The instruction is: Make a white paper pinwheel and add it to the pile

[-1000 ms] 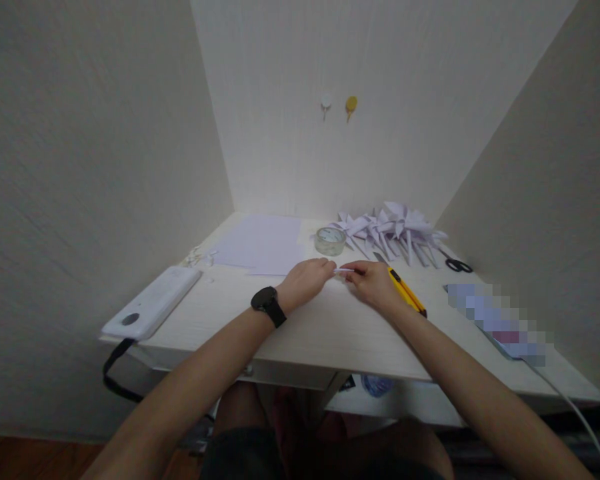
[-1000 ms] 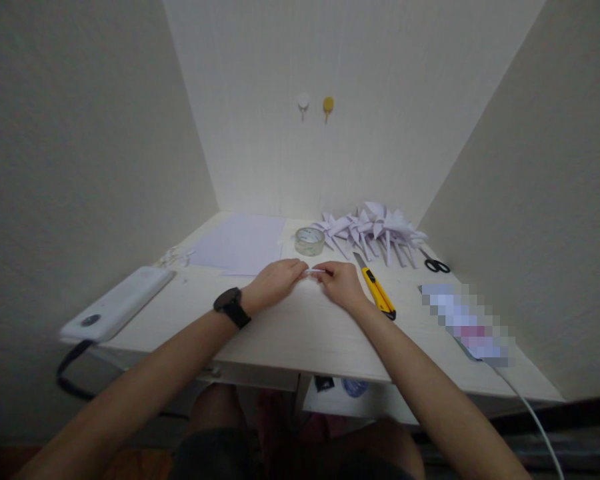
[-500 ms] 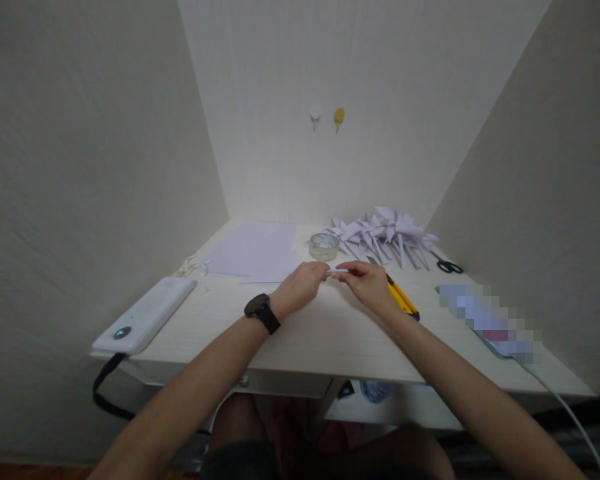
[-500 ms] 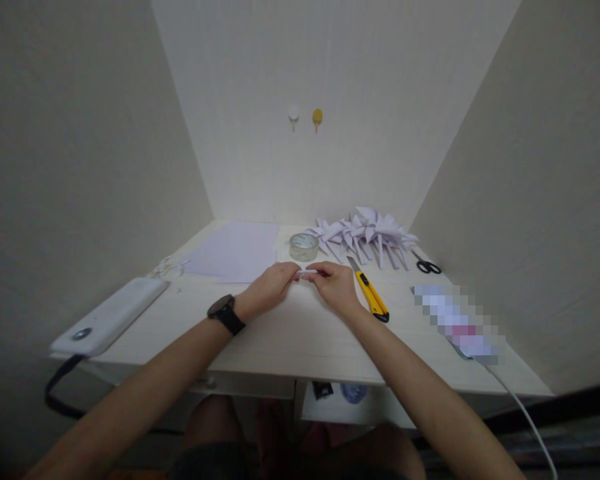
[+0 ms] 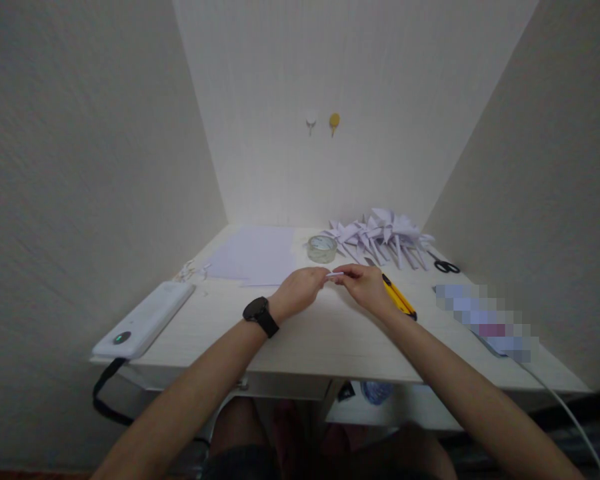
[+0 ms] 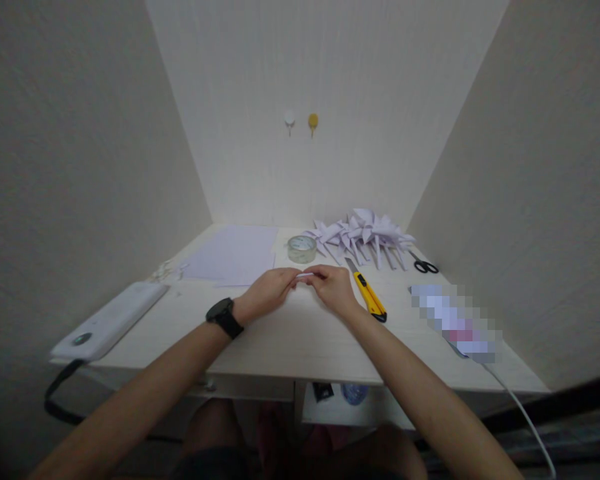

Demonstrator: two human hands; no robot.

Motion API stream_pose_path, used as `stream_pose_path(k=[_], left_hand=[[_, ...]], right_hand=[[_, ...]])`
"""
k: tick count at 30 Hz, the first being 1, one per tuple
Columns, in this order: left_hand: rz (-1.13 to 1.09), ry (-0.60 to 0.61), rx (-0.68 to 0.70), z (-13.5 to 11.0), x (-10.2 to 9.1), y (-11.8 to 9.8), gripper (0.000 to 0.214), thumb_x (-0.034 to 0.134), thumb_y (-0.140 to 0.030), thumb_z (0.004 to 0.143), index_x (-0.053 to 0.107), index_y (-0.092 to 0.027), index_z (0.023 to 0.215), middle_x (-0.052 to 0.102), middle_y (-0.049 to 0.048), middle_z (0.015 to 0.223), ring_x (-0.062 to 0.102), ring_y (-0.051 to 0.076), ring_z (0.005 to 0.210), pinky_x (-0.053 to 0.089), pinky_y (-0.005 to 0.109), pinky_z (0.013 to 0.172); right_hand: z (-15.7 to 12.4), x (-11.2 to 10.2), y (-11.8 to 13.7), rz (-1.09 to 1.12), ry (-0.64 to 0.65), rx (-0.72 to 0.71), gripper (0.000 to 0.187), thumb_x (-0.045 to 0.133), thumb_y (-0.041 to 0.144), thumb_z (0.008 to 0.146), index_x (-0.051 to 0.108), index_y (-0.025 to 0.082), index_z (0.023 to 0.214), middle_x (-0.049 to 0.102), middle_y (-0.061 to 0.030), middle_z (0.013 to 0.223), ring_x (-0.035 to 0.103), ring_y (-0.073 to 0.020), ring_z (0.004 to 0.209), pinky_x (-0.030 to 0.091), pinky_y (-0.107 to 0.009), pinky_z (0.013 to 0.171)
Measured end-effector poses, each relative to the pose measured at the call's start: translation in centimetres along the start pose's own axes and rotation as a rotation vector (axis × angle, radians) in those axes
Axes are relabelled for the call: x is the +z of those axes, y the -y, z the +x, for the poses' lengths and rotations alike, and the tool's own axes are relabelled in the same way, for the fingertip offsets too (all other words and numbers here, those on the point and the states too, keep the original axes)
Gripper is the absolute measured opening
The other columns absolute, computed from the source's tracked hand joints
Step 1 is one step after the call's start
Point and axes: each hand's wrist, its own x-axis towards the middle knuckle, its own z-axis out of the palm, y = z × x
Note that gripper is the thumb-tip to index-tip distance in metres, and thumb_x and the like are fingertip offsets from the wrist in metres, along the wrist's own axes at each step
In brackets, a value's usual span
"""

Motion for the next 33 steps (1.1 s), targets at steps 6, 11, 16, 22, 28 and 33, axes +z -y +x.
stream_pose_path(k=[6, 11, 16, 22, 28, 33], left_hand=[[0.14, 0.059, -0.05, -0.1, -0.2, -0.1, 0.023, 0.037, -0.025, 0.102, 0.058, -0.015, 0.099, 0.069, 0.0088, 0.09, 0.066, 0.022, 0.087, 0.049, 0.032, 0.077], [0.221, 0.129, -0.066, -0.2, -0.7, -0.5, 0.023, 0.036, -0.026, 0.102, 0.056, -0.016, 0.102, 0.069, 0.009, 0.09, 0.067, 0.024, 0.087, 0.05, 0.034, 0.075], [0.232, 0.154, -0.051, -0.2, -0.7, -1.4, 0.02, 0.037, -0.013, 0.098, 0.054, -0.016, 0.109, 0.068, 0.0099, 0.097, 0.066, 0.024, 0.092, 0.051, 0.034, 0.078], [0.223, 0.145, -0.101, -0.1, -0.3, -1.9, 0.023, 0.034, -0.016, 0.099, 0.054, -0.014, 0.109, 0.068, 0.0112, 0.099, 0.066, 0.025, 0.092, 0.052, 0.036, 0.08], [0.226, 0.155, -0.128, -0.1, -0.4, -2.2, 0.021, 0.038, -0.018, 0.098, 0.057, -0.014, 0.105, 0.07, 0.0123, 0.095, 0.068, 0.027, 0.089, 0.052, 0.036, 0.075], [0.222, 0.104, -0.25, 0.7, -1.2, -1.2, 0.031, 0.031, -0.028, 0.102, 0.059, -0.015, 0.105, 0.072, 0.0135, 0.092, 0.07, 0.027, 0.087, 0.05, 0.036, 0.074]], right_hand=[[0.0, -0.1, 0.1, -0.078, 0.05, 0.003, 0.013, 0.064, 0.022, 0.081, 0.077, 0.02, 0.081, 0.075, -0.0025, 0.067, 0.07, -0.0175, 0.062, 0.051, -0.026, 0.062], [0.0, -0.4, 1.0, -0.276, 0.154, -0.002, 0.015, 0.062, 0.021, 0.084, 0.077, 0.021, 0.084, 0.076, -0.0032, 0.072, 0.07, -0.0175, 0.065, 0.049, -0.027, 0.067], [-0.4, -0.1, 1.0, -0.412, 0.203, -0.052, 0.018, 0.059, 0.021, 0.088, 0.077, 0.02, 0.09, 0.077, -0.0059, 0.08, 0.071, -0.0195, 0.075, 0.049, -0.028, 0.076], [-0.5, -0.2, 0.7, -0.441, 0.21, -0.1, 0.019, 0.059, 0.025, 0.09, 0.077, 0.021, 0.094, 0.078, -0.0068, 0.088, 0.072, -0.02, 0.082, 0.049, -0.027, 0.08], [-0.2, -0.5, 1.1, -0.459, 0.218, -0.09, 0.02, 0.062, 0.032, 0.09, 0.077, 0.019, 0.09, 0.078, -0.0083, 0.086, 0.072, -0.0211, 0.081, 0.047, -0.027, 0.075], [1.0, -2.0, 0.7, -0.483, 0.211, 0.002, 0.027, 0.057, 0.038, 0.092, 0.077, 0.02, 0.089, 0.078, -0.0055, 0.081, 0.07, -0.0189, 0.073, 0.044, -0.026, 0.067]])
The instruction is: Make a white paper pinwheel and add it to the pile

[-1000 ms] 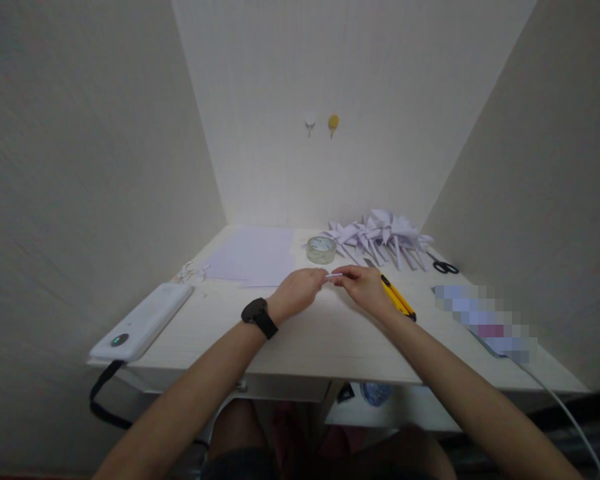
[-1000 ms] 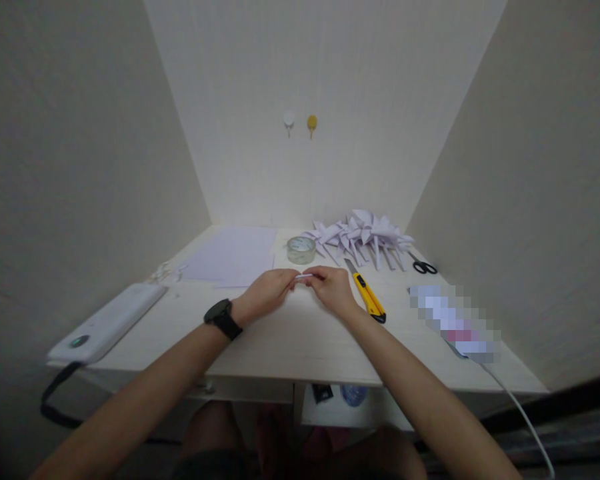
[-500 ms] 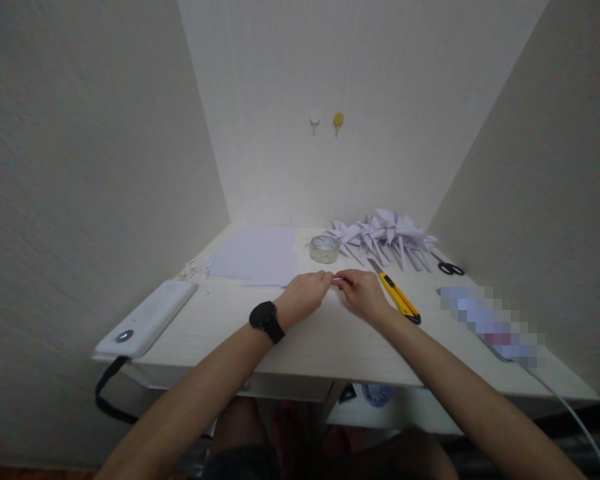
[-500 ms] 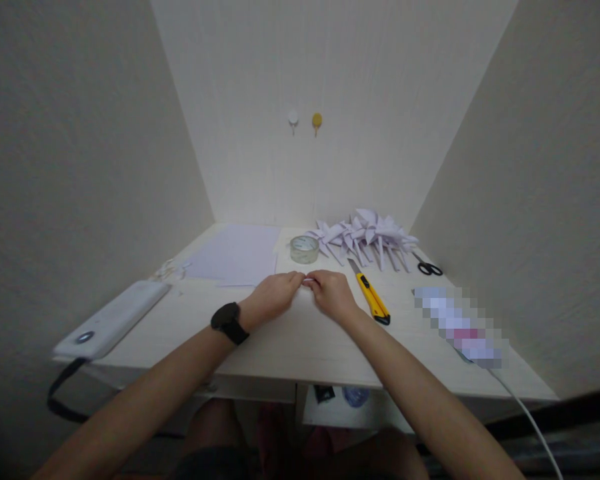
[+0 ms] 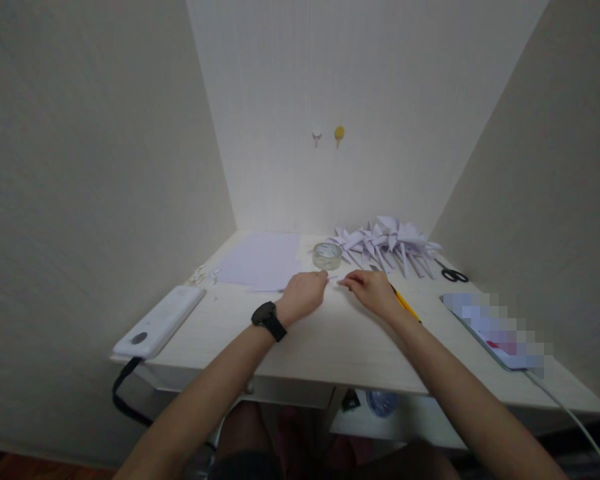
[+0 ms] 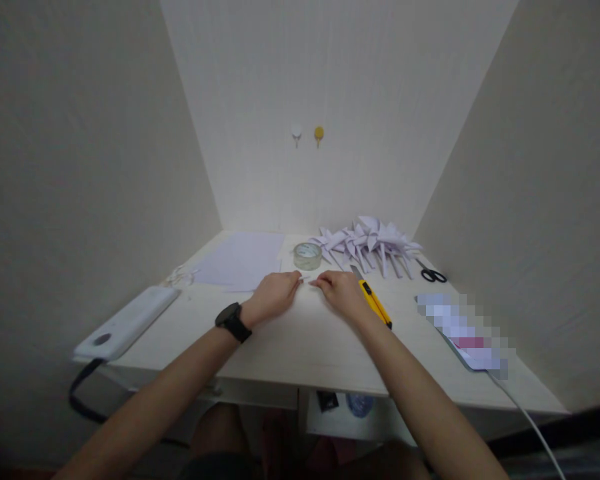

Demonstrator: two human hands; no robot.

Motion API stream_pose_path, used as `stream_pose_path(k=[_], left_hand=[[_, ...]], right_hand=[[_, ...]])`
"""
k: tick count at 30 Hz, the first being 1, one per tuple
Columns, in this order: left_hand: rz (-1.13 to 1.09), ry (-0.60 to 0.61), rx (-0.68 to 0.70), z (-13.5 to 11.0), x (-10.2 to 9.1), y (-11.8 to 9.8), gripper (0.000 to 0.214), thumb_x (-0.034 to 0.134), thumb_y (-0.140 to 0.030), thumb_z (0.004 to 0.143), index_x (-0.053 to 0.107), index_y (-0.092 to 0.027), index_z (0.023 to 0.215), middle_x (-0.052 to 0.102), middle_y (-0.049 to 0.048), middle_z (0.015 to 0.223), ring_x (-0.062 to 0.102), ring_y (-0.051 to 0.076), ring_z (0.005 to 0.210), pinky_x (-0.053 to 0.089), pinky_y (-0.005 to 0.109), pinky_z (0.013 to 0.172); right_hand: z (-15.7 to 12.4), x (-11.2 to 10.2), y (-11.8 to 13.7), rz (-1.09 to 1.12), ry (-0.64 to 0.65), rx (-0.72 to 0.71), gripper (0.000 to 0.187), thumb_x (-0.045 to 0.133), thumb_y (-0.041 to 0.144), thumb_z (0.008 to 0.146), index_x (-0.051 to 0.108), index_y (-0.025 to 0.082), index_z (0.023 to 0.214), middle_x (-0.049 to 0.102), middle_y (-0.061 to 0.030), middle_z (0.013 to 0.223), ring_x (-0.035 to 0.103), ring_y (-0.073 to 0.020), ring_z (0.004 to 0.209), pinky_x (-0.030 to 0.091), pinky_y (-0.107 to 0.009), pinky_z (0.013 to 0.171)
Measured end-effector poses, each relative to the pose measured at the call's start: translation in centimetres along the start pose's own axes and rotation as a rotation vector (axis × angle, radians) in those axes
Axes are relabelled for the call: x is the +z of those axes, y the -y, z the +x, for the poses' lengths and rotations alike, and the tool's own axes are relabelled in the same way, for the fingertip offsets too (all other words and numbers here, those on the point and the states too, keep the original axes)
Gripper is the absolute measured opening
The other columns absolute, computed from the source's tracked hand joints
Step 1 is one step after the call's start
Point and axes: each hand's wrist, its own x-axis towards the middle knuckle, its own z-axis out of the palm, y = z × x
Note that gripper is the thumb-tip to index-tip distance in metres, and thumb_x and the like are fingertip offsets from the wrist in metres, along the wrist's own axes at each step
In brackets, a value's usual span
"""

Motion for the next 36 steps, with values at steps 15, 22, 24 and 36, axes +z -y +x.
stream_pose_path(k=[15, 22, 24, 36], left_hand=[[-0.047, 0.055, -0.212, 5.9, 1.2, 5.9, 0.035, 0.05, -0.043, 0.093, 0.07, -0.019, 0.109, 0.074, 0.0126, 0.106, 0.068, 0.027, 0.099, 0.048, 0.031, 0.077], [-0.012, 0.015, -0.202, 5.9, 1.8, 6.1, 0.037, 0.043, -0.038, 0.096, 0.072, -0.018, 0.106, 0.074, 0.0142, 0.103, 0.069, 0.027, 0.096, 0.048, 0.033, 0.077], [-0.018, 0.023, -0.204, 5.9, 1.7, 6.1, 0.037, 0.043, -0.039, 0.096, 0.071, -0.018, 0.107, 0.074, 0.0139, 0.103, 0.069, 0.027, 0.096, 0.048, 0.033, 0.077], [-0.041, 0.031, -0.211, 5.7, 1.7, 6.2, 0.033, 0.046, -0.036, 0.09, 0.073, -0.019, 0.097, 0.074, 0.013, 0.094, 0.069, 0.027, 0.089, 0.049, 0.034, 0.074]], right_hand=[[-3.9, -3.3, -2.9, -0.565, 0.281, 0.465, 0.05, 0.046, 0.05, 0.095, 0.069, 0.007, 0.106, 0.069, -0.0244, 0.104, 0.068, -0.0354, 0.098, 0.051, -0.041, 0.074], [-4.2, -2.9, -3.1, -0.548, 0.307, 0.485, 0.045, 0.039, 0.039, 0.098, 0.068, 0.006, 0.105, 0.066, -0.0238, 0.103, 0.069, -0.034, 0.097, 0.05, -0.039, 0.073], [-4.8, -3.1, -2.9, -0.535, 0.286, 0.481, 0.045, 0.037, 0.038, 0.098, 0.068, 0.006, 0.103, 0.066, -0.023, 0.1, 0.07, -0.0331, 0.09, 0.048, -0.038, 0.07], [-3.8, -2.3, 1.4, -0.328, 0.227, 0.328, 0.031, 0.047, 0.033, 0.094, 0.051, 0.012, 0.116, 0.072, -0.0138, 0.086, 0.07, -0.0278, 0.077, 0.037, -0.03, 0.059]])
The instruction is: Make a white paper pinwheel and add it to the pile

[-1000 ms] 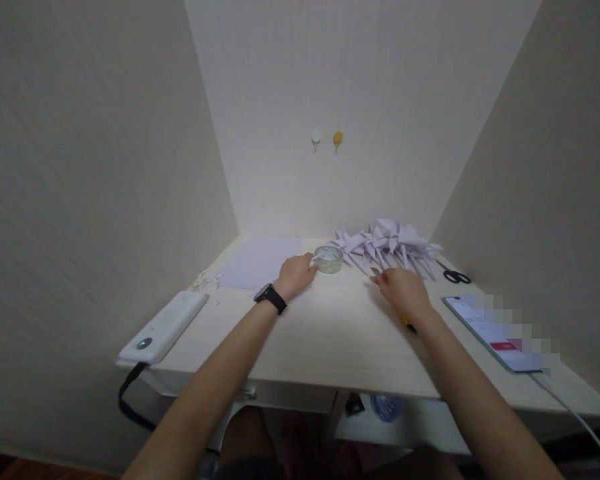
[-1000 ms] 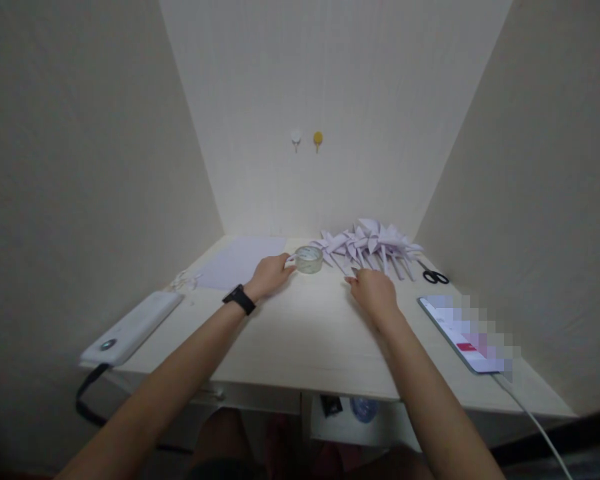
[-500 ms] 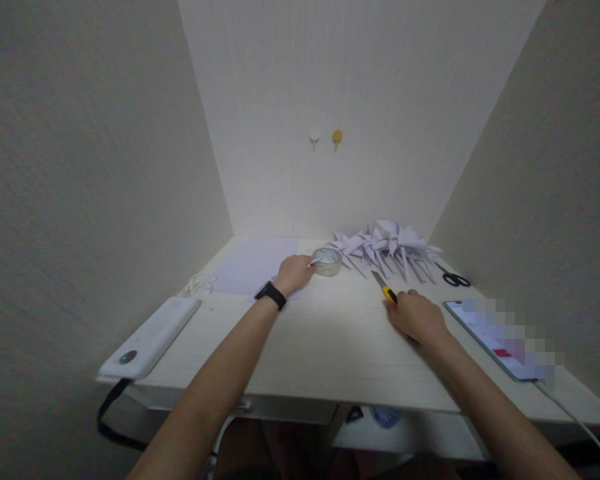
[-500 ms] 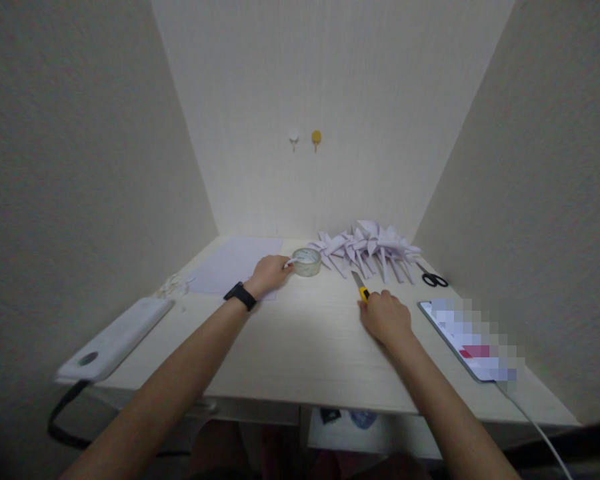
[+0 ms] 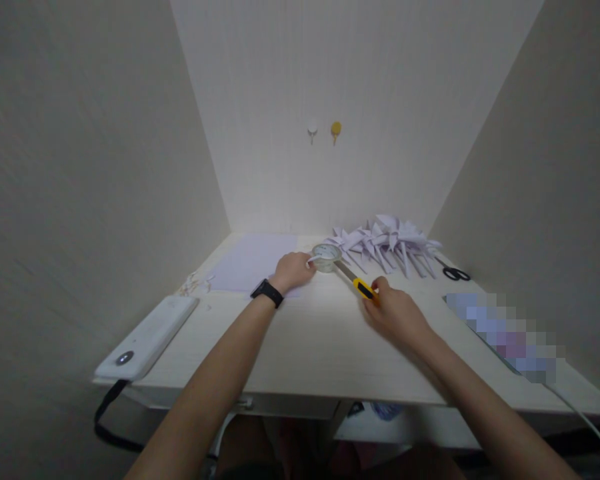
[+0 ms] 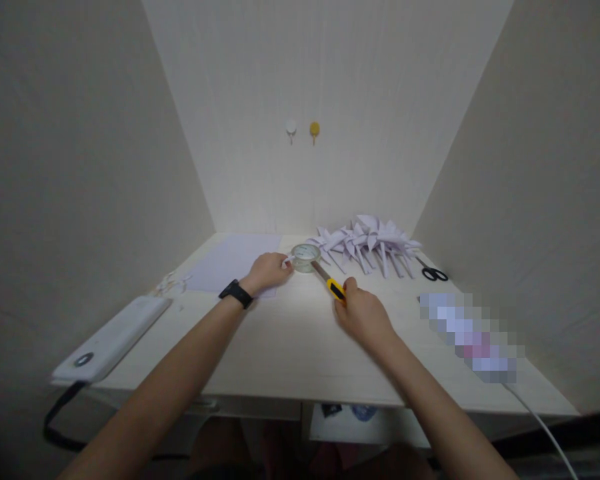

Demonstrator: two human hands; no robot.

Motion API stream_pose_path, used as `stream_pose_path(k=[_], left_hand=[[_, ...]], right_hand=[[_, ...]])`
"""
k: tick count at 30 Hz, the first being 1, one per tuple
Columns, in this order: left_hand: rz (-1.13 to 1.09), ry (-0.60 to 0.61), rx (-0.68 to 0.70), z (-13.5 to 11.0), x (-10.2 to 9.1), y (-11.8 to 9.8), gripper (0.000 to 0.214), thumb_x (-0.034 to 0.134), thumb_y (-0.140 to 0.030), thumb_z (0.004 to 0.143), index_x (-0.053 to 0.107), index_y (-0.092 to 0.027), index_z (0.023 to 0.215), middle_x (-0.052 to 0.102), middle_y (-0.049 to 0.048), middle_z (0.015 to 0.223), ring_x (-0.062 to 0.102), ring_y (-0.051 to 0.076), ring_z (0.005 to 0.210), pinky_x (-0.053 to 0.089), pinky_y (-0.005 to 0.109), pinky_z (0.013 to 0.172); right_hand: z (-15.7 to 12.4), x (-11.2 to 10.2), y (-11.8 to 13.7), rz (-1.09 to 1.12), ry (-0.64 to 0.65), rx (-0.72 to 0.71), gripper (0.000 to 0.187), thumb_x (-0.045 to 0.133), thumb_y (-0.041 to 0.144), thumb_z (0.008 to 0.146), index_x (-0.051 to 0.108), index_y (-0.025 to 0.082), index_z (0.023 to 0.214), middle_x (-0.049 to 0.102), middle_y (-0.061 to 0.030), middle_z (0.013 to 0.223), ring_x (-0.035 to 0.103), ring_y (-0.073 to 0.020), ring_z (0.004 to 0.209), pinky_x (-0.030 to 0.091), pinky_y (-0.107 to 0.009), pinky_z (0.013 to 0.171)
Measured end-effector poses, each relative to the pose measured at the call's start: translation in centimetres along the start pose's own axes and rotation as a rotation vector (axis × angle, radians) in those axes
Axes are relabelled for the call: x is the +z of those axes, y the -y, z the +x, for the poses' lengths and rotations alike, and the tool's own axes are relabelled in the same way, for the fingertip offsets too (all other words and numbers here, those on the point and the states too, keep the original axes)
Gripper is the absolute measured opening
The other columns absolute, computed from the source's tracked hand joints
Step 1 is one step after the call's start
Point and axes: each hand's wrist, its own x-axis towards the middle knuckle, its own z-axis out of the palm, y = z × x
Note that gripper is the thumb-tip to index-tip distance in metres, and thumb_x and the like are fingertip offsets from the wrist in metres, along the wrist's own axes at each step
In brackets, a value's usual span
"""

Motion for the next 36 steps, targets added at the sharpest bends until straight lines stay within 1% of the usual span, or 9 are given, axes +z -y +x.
stream_pose_path(k=[5, 9, 14, 22, 29, 36], left_hand=[[-0.027, 0.023, -0.033, 0.2, 0.0, 0.1, 0.034, 0.057, -0.045, 0.085, 0.074, -0.021, 0.101, 0.074, 0.0129, 0.1, 0.068, 0.028, 0.093, 0.05, 0.034, 0.077], [-0.054, -0.004, -0.019, 0.4, 0.1, 0.0, 0.033, 0.055, -0.043, 0.088, 0.073, -0.02, 0.105, 0.074, 0.0126, 0.102, 0.068, 0.027, 0.095, 0.049, 0.033, 0.078], [-0.06, -0.005, 0.0, 0.5, 0.4, -0.2, 0.037, 0.045, -0.04, 0.095, 0.074, -0.019, 0.103, 0.074, 0.013, 0.101, 0.068, 0.025, 0.095, 0.048, 0.032, 0.079], [-0.085, 0.019, -0.05, 0.7, 0.6, -0.3, 0.034, 0.048, -0.039, 0.094, 0.075, -0.02, 0.102, 0.074, 0.0128, 0.099, 0.068, 0.025, 0.094, 0.047, 0.03, 0.076], [-0.096, 0.026, -0.042, 0.7, 0.4, -0.5, 0.032, 0.049, -0.035, 0.094, 0.075, -0.019, 0.103, 0.074, 0.0127, 0.098, 0.068, 0.024, 0.092, 0.047, 0.031, 0.076], [-0.089, 0.001, -0.028, 0.6, 0.5, -0.5, 0.031, 0.05, -0.036, 0.094, 0.075, -0.02, 0.102, 0.074, 0.0122, 0.096, 0.068, 0.025, 0.092, 0.047, 0.031, 0.076]], right_hand=[[0.6, 0.1, 1.5, -0.071, -0.018, -0.112, 0.026, 0.05, 0.03, 0.092, 0.056, 0.015, 0.112, 0.074, -0.0145, 0.089, 0.071, -0.0274, 0.078, 0.036, -0.03, 0.06], [0.6, 0.5, 1.9, -0.087, -0.033, -0.153, 0.022, 0.051, 0.03, 0.091, 0.058, 0.016, 0.107, 0.074, -0.0126, 0.091, 0.07, -0.026, 0.079, 0.037, -0.029, 0.061], [0.6, 1.0, 2.1, -0.131, -0.03, -0.161, 0.02, 0.05, 0.03, 0.092, 0.057, 0.017, 0.105, 0.074, -0.0118, 0.091, 0.07, -0.0257, 0.079, 0.038, -0.03, 0.06], [0.9, 1.6, 2.6, -0.198, -0.073, -0.182, 0.019, 0.046, 0.029, 0.094, 0.055, 0.017, 0.105, 0.072, -0.0117, 0.093, 0.071, -0.027, 0.078, 0.04, -0.031, 0.06], [1.2, 1.7, 2.9, -0.226, -0.054, -0.175, 0.02, 0.041, 0.028, 0.096, 0.054, 0.017, 0.107, 0.071, -0.0136, 0.095, 0.07, -0.0277, 0.078, 0.044, -0.033, 0.062], [1.4, 1.6, 3.1, -0.226, -0.026, -0.178, 0.022, 0.041, 0.027, 0.096, 0.054, 0.016, 0.11, 0.07, -0.0144, 0.096, 0.07, -0.0256, 0.08, 0.045, -0.032, 0.066]])
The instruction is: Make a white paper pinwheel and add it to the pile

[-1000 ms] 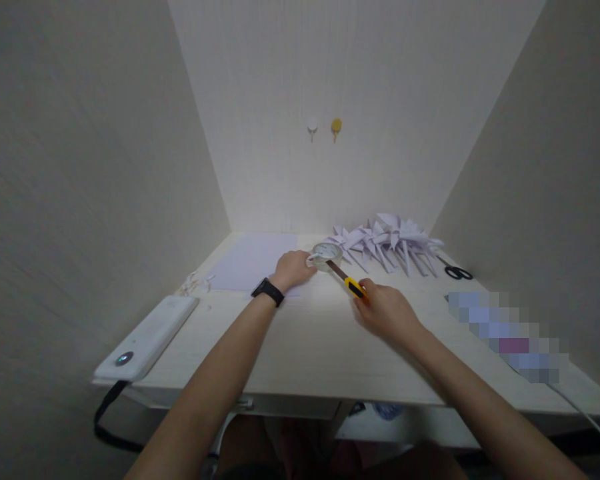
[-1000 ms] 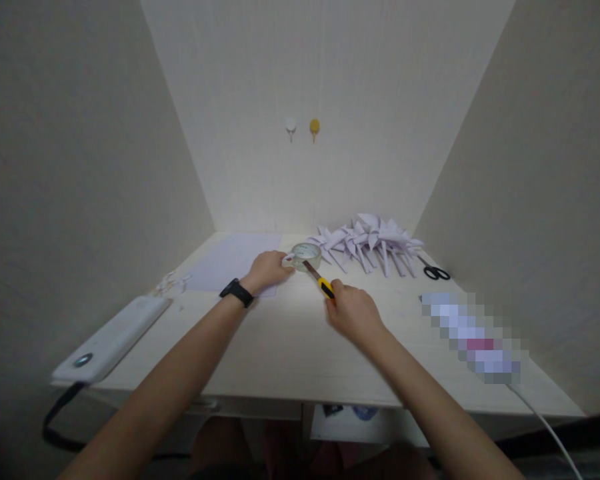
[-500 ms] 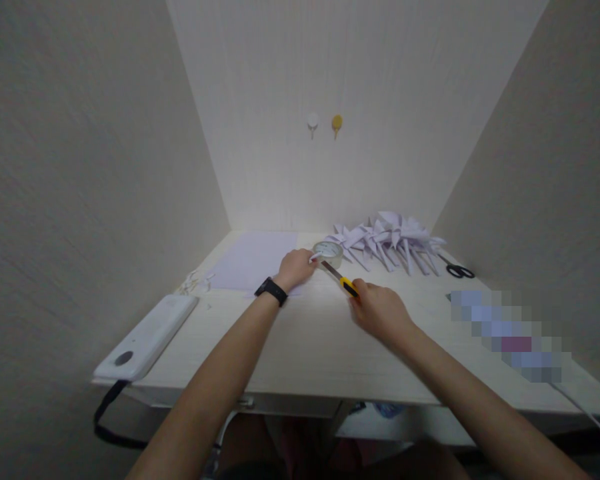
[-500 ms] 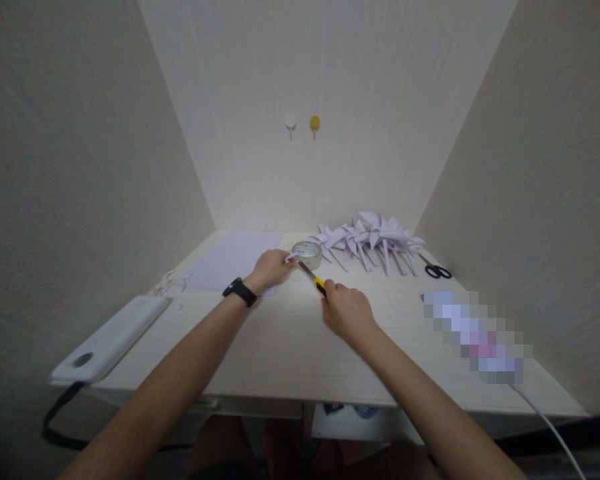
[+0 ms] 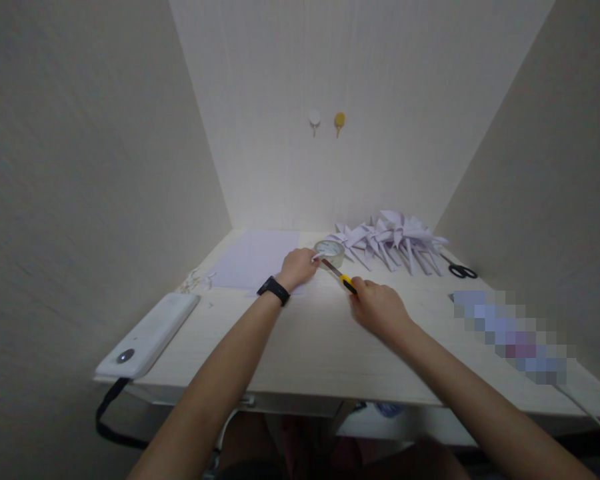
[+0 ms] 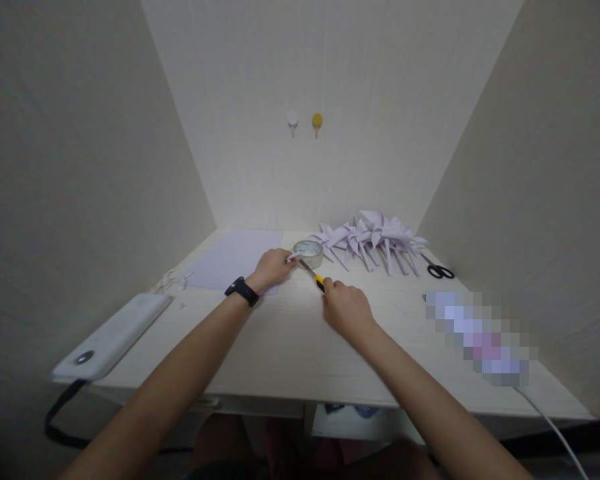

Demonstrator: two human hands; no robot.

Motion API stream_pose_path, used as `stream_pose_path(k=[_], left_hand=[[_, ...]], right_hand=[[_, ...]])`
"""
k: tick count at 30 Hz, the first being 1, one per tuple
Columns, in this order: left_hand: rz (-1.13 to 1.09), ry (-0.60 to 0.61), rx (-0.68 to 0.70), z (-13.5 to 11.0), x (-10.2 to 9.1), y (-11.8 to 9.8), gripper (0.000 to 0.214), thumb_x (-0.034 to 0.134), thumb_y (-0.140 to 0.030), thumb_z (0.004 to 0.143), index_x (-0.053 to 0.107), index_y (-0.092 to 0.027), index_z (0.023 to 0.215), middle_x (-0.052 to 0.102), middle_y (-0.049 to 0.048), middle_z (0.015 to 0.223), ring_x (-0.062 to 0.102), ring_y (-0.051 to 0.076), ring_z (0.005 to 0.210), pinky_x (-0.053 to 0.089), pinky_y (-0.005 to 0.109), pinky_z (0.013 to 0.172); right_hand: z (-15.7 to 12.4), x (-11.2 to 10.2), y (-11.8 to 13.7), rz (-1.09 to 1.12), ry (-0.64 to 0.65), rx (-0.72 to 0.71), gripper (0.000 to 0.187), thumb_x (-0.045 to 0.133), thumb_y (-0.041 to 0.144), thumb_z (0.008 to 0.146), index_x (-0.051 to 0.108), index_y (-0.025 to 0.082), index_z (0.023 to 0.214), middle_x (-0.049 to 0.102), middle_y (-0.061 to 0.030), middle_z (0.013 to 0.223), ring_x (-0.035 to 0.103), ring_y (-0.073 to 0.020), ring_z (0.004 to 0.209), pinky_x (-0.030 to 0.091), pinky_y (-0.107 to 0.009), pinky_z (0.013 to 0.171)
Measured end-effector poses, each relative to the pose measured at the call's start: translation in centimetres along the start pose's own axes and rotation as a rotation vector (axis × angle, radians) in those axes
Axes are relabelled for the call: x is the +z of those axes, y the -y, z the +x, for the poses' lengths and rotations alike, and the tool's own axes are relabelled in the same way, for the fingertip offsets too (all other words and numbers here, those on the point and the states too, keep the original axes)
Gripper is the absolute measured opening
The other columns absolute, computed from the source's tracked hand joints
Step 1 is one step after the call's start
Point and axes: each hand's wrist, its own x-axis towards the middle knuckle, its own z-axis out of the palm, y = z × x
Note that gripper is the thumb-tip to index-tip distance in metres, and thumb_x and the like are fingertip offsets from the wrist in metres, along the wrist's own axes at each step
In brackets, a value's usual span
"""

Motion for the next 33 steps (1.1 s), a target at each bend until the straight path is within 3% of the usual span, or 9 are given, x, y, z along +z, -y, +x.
stream_pose_path(k=[11, 19, 33], left_hand=[[0.038, 0.016, -0.014, -0.2, -0.5, -0.3, 0.031, 0.05, -0.036, 0.093, 0.073, -0.019, 0.103, 0.074, 0.0133, 0.098, 0.068, 0.026, 0.095, 0.048, 0.031, 0.077], [0.025, 0.02, -0.017, -0.1, -0.9, -0.1, 0.029, 0.049, -0.034, 0.092, 0.073, -0.019, 0.1, 0.074, 0.0134, 0.099, 0.068, 0.026, 0.093, 0.048, 0.032, 0.076], [0.071, 0.005, -0.032, -0.2, -0.9, 0.5, 0.034, 0.044, -0.033, 0.094, 0.072, -0.016, 0.102, 0.073, 0.0166, 0.102, 0.068, 0.027, 0.096, 0.048, 0.033, 0.081]], right_hand=[[0.8, 0.3, 0.0, -0.009, -0.022, -0.045, 0.021, 0.043, 0.025, 0.094, 0.057, 0.017, 0.108, 0.072, -0.0117, 0.094, 0.071, -0.0263, 0.079, 0.044, -0.032, 0.063], [0.8, -0.2, -0.3, -0.006, 0.029, -0.076, 0.024, 0.043, 0.027, 0.094, 0.062, 0.016, 0.104, 0.071, -0.0126, 0.097, 0.07, -0.0251, 0.083, 0.045, -0.031, 0.069], [-1.0, 0.3, -5.6, 0.084, 0.042, -0.072, 0.029, 0.045, 0.032, 0.096, 0.066, 0.015, 0.106, 0.062, -0.0116, 0.108, 0.064, -0.0203, 0.09, 0.043, -0.029, 0.074]])
